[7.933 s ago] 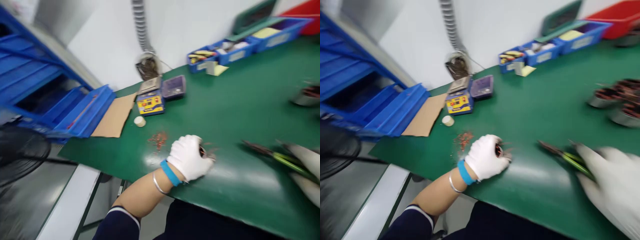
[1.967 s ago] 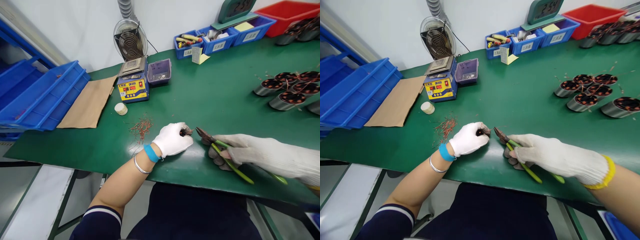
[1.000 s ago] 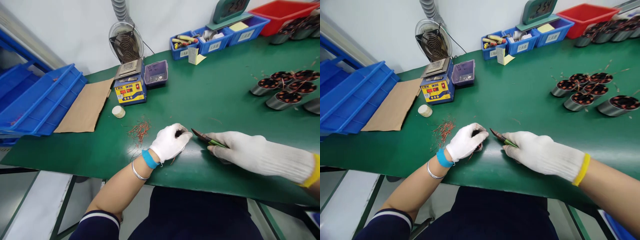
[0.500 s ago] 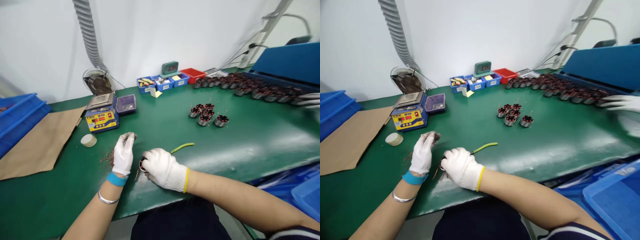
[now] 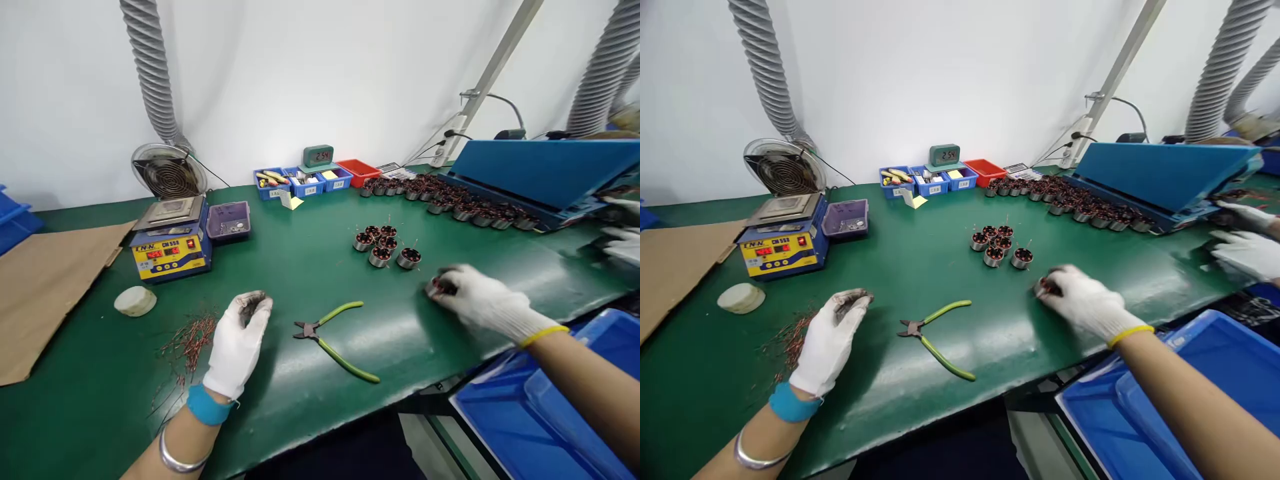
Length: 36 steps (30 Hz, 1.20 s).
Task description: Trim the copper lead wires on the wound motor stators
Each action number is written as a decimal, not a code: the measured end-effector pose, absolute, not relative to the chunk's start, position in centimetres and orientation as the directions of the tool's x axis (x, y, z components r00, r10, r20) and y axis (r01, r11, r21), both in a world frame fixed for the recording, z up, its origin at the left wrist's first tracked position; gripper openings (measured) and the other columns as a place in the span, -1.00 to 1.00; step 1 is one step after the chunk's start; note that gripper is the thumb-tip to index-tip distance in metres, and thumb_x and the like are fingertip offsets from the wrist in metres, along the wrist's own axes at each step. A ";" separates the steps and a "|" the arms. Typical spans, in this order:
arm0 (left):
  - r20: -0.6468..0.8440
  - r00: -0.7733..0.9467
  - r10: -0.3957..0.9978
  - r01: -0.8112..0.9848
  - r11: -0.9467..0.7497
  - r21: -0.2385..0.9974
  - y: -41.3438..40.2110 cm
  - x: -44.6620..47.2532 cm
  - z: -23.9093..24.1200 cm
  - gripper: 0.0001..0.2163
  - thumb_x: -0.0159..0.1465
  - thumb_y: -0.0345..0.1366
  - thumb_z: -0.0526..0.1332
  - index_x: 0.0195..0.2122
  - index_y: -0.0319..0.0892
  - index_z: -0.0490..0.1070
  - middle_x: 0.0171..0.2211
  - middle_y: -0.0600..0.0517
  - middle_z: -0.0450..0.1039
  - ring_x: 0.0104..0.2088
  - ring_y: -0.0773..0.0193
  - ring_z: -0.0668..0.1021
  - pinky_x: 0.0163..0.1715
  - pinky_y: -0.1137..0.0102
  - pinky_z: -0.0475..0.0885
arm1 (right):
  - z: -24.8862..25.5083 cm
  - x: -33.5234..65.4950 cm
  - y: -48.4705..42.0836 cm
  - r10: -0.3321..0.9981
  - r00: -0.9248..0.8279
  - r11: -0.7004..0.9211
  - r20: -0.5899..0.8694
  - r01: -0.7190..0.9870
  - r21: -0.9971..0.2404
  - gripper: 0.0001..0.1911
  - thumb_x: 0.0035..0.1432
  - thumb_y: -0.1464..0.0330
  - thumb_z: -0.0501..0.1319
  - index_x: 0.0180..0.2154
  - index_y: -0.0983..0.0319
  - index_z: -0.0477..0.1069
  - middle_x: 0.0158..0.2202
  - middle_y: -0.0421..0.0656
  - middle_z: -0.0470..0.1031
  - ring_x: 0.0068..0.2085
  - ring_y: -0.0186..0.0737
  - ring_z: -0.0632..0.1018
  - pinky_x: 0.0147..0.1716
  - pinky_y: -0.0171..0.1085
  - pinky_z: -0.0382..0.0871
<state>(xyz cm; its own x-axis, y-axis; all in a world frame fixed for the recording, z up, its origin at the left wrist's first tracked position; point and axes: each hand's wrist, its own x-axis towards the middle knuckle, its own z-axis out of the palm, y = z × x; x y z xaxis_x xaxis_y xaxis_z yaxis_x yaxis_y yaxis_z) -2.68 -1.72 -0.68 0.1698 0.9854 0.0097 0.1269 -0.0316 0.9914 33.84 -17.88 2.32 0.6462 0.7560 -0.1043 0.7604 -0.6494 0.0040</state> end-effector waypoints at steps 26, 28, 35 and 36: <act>0.047 0.255 0.966 0.209 -0.102 0.972 -0.2 -2.5 -2.3 -0.60 0.03 0.06 0.29 -0.28 -0.18 0.47 -0.27 -0.13 0.63 -0.20 0.06 0.65 -0.08 0.14 0.55 | -1.1 14.7 -15.2 0.985 -0.105 0.090 -0.136 0.989 -0.115 -0.25 0.02 0.44 0.16 0.29 0.07 0.31 -0.20 -0.13 0.60 -0.27 -0.06 0.64 -0.43 -0.24 0.37; 0.071 0.250 0.966 0.206 -0.125 0.970 -0.2 -2.6 -2.4 -0.63 0.06 0.03 0.27 -0.29 -0.18 0.47 -0.28 -0.13 0.62 -0.22 0.09 0.65 -0.11 0.18 0.56 | -1.8 15.9 -15.6 0.998 -0.037 0.029 -0.057 0.991 -0.134 -0.30 0.02 0.43 0.13 0.25 0.06 0.37 -0.19 -0.14 0.62 -0.23 -0.05 0.65 -0.40 -0.24 0.41; 0.108 0.254 0.961 0.207 -0.163 0.965 -0.6 -2.2 -3.0 -0.77 0.16 -0.14 0.31 -0.25 -0.17 0.49 -0.28 -0.09 0.63 -0.24 0.16 0.65 -0.14 0.25 0.56 | -3.9 25.4 -18.2 0.870 0.482 -0.474 0.106 0.875 -0.097 -0.45 0.19 0.15 0.10 0.17 0.15 0.44 -0.17 0.06 0.61 -0.34 0.14 0.62 -0.45 -0.02 0.48; 0.114 0.258 0.960 0.213 -0.171 0.962 -0.6 -2.2 -3.1 -0.79 0.17 -0.16 0.31 -0.25 -0.17 0.49 -0.28 -0.09 0.64 -0.24 0.15 0.65 -0.14 0.25 0.56 | -3.7 25.8 -17.9 0.882 0.446 -0.445 0.154 0.895 -0.046 -0.45 0.22 0.13 0.07 0.17 0.17 0.44 -0.13 0.09 0.60 -0.30 0.17 0.62 -0.42 0.00 0.49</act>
<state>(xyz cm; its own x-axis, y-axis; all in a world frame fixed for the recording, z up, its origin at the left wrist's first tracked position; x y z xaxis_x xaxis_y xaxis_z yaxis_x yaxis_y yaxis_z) -2.22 -0.57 -3.12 0.2575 0.9596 0.1137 0.2130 -0.1712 0.9620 25.85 -17.94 -3.75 0.4461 0.8817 0.1540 0.8946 -0.4445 -0.0463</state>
